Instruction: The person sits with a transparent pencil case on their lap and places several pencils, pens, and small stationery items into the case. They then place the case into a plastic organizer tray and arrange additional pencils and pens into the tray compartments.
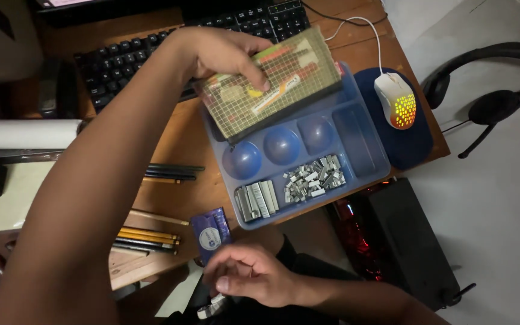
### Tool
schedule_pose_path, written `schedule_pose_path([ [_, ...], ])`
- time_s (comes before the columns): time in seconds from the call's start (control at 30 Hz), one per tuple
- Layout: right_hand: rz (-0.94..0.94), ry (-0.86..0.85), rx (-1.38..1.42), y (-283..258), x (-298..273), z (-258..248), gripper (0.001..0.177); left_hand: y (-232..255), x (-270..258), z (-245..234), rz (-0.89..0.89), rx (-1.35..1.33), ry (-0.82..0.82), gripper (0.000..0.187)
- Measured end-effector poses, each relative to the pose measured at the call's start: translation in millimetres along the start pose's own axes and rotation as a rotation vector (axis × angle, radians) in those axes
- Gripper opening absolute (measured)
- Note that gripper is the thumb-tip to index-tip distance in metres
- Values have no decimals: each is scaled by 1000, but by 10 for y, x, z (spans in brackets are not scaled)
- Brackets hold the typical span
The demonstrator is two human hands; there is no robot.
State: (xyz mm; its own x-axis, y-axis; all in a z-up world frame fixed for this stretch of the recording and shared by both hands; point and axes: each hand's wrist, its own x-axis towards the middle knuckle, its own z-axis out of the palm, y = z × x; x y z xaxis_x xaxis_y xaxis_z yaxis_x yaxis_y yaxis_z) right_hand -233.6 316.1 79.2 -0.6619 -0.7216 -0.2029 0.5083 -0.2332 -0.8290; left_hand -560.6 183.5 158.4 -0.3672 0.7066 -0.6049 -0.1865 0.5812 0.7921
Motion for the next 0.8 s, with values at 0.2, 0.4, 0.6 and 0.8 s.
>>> schedule_pose_path([
  [0.2, 29, -25, 16, 32, -14, -14, 24, 111, 287, 65, -17, 57, -147, 51],
  [0.4, 11, -67, -32, -63, -26, -21, 25, 104, 446, 193, -97, 58, -67, 38],
  [0.6, -12, -58, -74, -132, -59, -5, 26, 307, 344, 407, -134, 536, 82, 52],
  [0.8, -49, -77, -113, -84, -130, -3, 29, 77, 617, 551, -79, 676, 288, 48],
])
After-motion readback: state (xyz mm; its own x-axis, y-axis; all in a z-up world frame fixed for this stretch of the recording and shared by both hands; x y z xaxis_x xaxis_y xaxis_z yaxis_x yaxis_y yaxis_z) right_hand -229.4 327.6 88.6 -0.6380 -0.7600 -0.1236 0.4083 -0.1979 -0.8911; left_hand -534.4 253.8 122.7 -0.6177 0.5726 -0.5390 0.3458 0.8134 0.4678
